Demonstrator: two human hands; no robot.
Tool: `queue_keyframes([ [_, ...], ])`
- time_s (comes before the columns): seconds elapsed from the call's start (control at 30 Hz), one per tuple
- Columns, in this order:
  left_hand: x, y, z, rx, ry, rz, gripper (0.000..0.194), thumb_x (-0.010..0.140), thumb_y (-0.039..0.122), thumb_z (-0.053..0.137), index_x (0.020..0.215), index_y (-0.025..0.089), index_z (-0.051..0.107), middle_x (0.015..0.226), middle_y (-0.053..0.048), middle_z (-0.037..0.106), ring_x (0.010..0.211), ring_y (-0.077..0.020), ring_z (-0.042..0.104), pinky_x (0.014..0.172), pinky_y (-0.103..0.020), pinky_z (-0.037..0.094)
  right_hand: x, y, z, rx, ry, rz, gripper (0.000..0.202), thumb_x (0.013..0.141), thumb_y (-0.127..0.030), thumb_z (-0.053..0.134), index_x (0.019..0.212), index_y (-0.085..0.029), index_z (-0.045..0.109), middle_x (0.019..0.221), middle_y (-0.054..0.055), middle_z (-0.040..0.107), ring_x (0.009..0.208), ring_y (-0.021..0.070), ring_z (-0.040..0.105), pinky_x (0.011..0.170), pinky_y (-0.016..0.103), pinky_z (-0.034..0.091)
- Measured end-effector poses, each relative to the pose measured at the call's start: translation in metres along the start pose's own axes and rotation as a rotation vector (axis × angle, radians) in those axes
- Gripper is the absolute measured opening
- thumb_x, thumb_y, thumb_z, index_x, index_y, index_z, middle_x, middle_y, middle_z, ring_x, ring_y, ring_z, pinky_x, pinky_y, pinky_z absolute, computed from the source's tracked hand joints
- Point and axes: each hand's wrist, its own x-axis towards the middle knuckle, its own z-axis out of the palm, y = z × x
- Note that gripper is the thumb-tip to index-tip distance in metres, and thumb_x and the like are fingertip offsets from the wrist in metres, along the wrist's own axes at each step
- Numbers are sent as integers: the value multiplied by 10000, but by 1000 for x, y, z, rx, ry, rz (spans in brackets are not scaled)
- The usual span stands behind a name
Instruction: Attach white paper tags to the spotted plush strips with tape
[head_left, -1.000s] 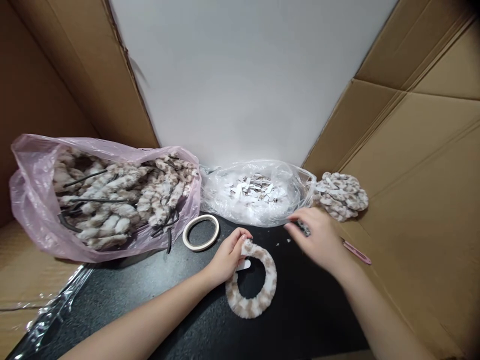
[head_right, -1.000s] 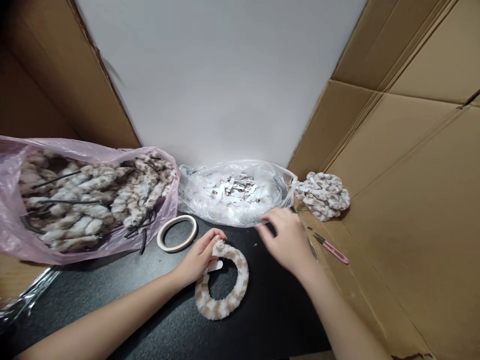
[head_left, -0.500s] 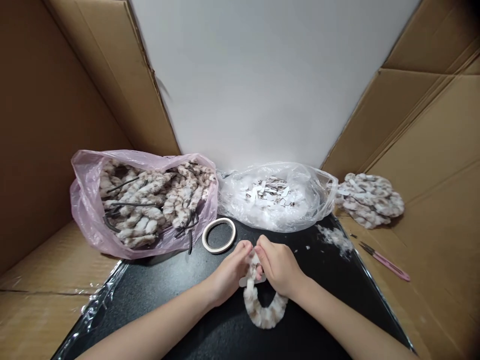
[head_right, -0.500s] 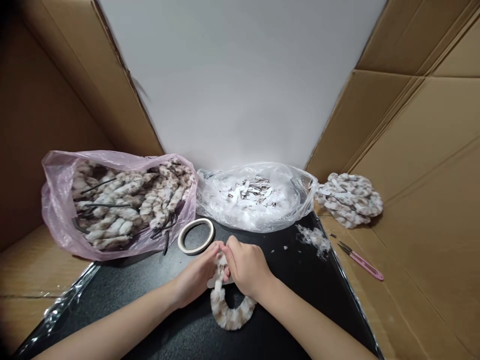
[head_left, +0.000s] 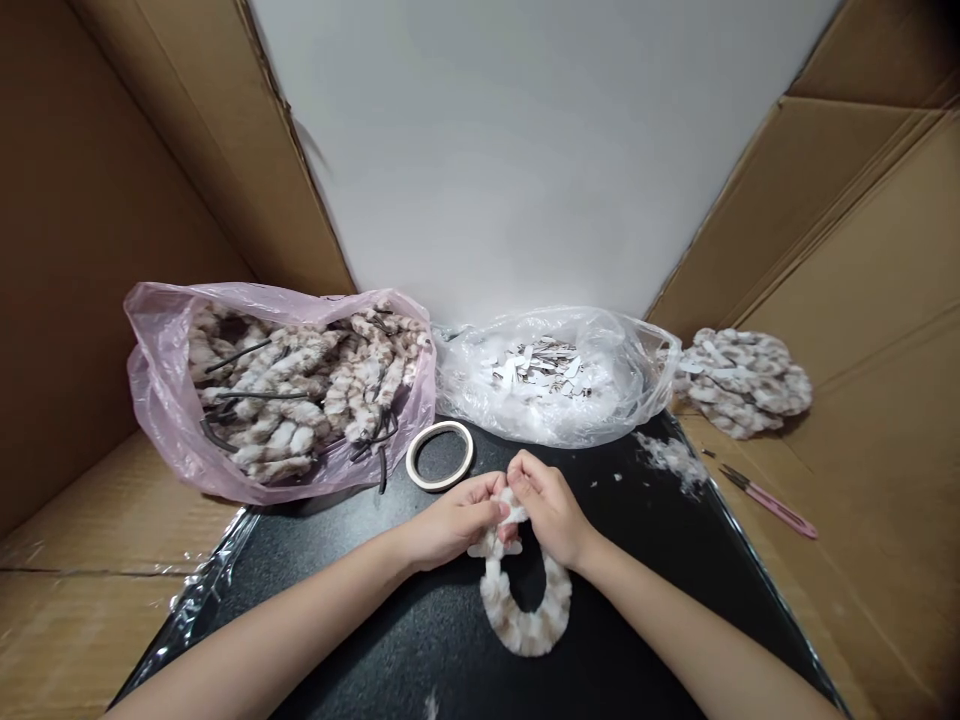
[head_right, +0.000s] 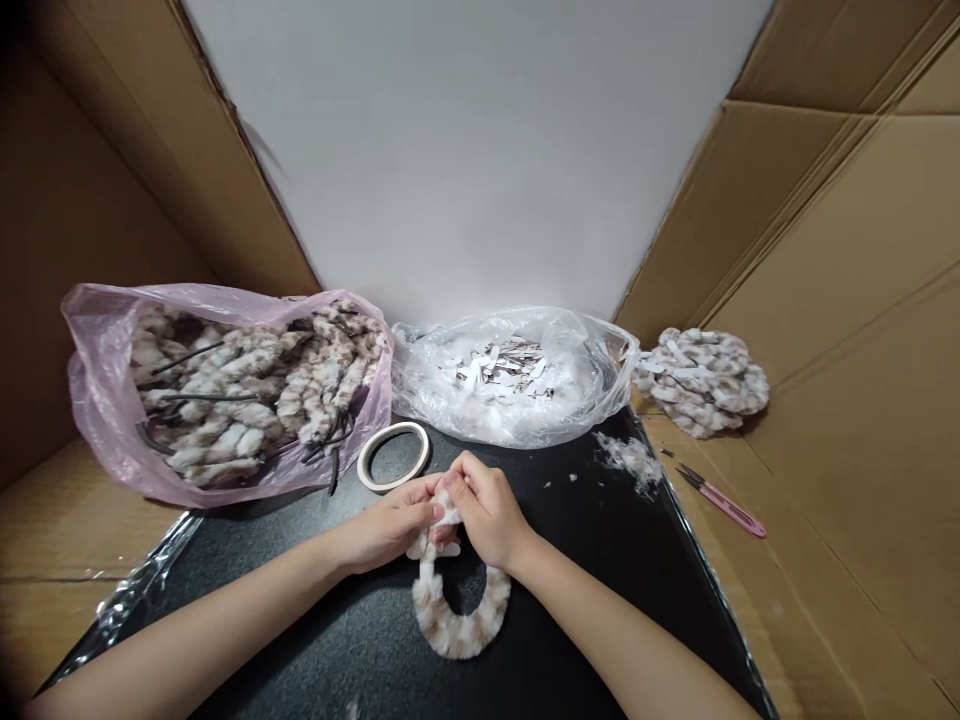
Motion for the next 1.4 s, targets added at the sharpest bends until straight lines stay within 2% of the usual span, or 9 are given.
queue_keyframes([
  [0.17, -1, -4, -2, -192, -50, -27, 355, 753, 316, 727, 742, 180, 400, 607, 43, 539, 504, -61, 486, 570, -200, 375, 5, 11, 3, 335, 26, 165, 433, 858, -610, 472, 691, -216, 403, 593, -65, 344, 461, 85, 294, 436, 227, 259],
  [0.3, -6, -5, -4, -183, -58, -16, 353, 787, 317, 712, 755, 179, 389, 620, 48, 555, 429, -21, 422, 564, -200, 363, 9, 15, 3, 351, 5, 169, 430, 829, -606, 511, 694, -208, 419, 600, -61, 366, 482, 85, 311, 454, 225, 262],
  [0.6, -6, -11, -6, -99, 40, 83, 375, 823, 398, 685, 786, 177, 385, 587, 82, 543, 361, 21, 353, 546, -174, 435, 27, 10, -8, -45, -181, 125, 243, 885, -345, 499, 739, -162, 559, 582, -48, 447, 538, 96, 384, 516, 225, 293],
  [0.73, -7, -15, -5, -101, -98, 78, 348, 855, 368, 652, 797, 186, 361, 638, 63, 617, 305, 8, 421, 485, -183, 485, 39, 3, -9, -302, -227, -6, 125, 877, -173, 532, 930, -167, 644, 677, -25, 563, 605, 114, 486, 600, 237, 379],
  [0.87, -11, -28, -5, -162, -291, 15, 289, 879, 273, 630, 866, 206, 350, 716, 4, 713, 343, -87, 578, 412, -185, 475, 55, 6, 1, -670, -300, -265, 317, 826, -93, 615, 1127, -192, 625, 937, 50, 614, 869, 181, 549, 775, 299, 433],
  [1.0, -14, -34, -3, -209, -315, 0, 286, 874, 208, 630, 900, 227, 346, 796, -43, 749, 433, -157, 665, 415, -187, 470, 63, 9, 13, -885, -397, -328, 156, 872, -147, 587, 1011, -177, 650, 997, 92, 579, 888, 207, 529, 725, 312, 440],
  [1.13, -19, -30, 2, -181, -305, 11, 175, 858, 285, 652, 855, 175, 516, 682, -11, 698, 418, -129, 632, 477, -219, 483, 59, -5, 4, -665, -311, -346, 75, 914, -172, 532, 963, -169, 589, 1066, 96, 568, 955, 207, 518, 800, 329, 432],
  [1.23, -22, -25, 8, -68, -314, -16, 277, 879, 378, 604, 783, 125, 664, 522, 13, 569, 425, -99, 560, 576, -262, 488, 51, -25, -16, -319, -261, -251, 71, 955, -220, 469, 971, -187, 530, 955, 49, 592, 889, 174, 533, 811, 320, 419],
  [1.4, -25, -5, 16, 114, -110, -28, 199, 815, 295, 634, 800, 126, 738, 614, 12, 469, 571, -85, 445, 608, -218, 379, 38, -49, -51, 58, -224, -209, 148, 975, -320, 420, 945, -194, 491, 776, -14, 495, 723, 133, 482, 717, 280, 389],
])
